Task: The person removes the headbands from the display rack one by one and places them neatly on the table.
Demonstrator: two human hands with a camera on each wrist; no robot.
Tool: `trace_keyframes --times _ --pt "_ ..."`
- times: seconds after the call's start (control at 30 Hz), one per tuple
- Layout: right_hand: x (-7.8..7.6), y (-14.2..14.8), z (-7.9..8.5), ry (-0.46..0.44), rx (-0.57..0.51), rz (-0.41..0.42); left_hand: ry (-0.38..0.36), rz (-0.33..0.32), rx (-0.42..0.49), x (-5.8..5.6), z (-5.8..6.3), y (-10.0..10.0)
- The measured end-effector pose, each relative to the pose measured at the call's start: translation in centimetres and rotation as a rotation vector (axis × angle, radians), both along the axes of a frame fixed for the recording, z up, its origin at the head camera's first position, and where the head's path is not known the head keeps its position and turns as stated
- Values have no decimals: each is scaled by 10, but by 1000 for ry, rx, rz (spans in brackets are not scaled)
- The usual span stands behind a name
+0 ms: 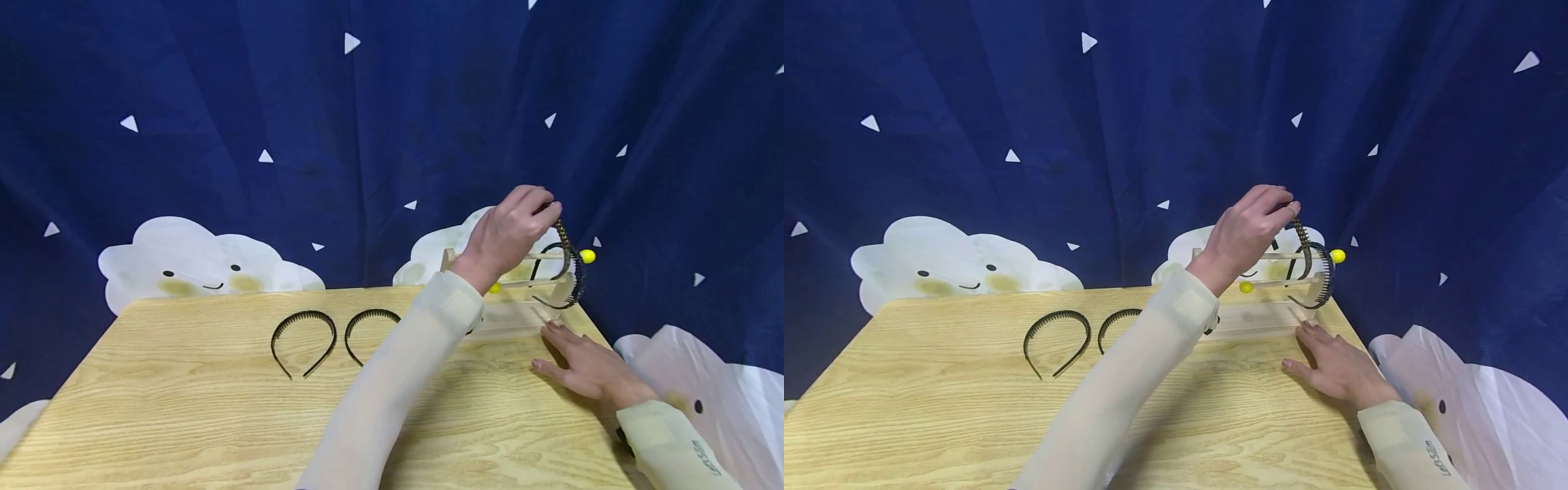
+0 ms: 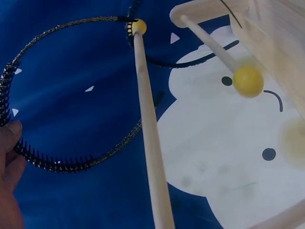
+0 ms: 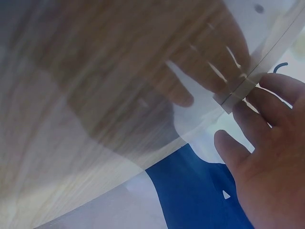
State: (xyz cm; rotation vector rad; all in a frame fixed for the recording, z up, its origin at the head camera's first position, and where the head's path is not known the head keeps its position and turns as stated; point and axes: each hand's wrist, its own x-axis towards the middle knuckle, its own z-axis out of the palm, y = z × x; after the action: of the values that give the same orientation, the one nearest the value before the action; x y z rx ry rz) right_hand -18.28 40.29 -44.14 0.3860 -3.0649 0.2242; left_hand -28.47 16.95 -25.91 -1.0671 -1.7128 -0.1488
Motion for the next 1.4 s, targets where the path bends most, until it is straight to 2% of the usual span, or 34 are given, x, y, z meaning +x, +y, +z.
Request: trace_keyframes --times 0.23,0.4,0.53,0.63,0.77,0.87,1.1,1.4 --pt "0 -1 -1 1 -2 2 -37 -6 24 4 7 -13" --pt "0 0 0 -3 -5 2 -52 -76 65 9 12 -19" --pt "0 0 -2 -18 -10 4 -67 -103 73 12 13 -25" --pt "0 0 -3 -25 -9 4 -93 -122 112 13 13 -30" --pt "0 1 -4 -28 -7 7 -140 -179 191 13 14 -41" --pt "0 2 -1 -17 -8 17 -142 -203 217 14 17 -51" --pt "-3 3 4 -4 5 27 -129 -207 207 17 18 -75" --pt "0 7 -4 -8 20 43 -135 -210 177 29 16 -107"
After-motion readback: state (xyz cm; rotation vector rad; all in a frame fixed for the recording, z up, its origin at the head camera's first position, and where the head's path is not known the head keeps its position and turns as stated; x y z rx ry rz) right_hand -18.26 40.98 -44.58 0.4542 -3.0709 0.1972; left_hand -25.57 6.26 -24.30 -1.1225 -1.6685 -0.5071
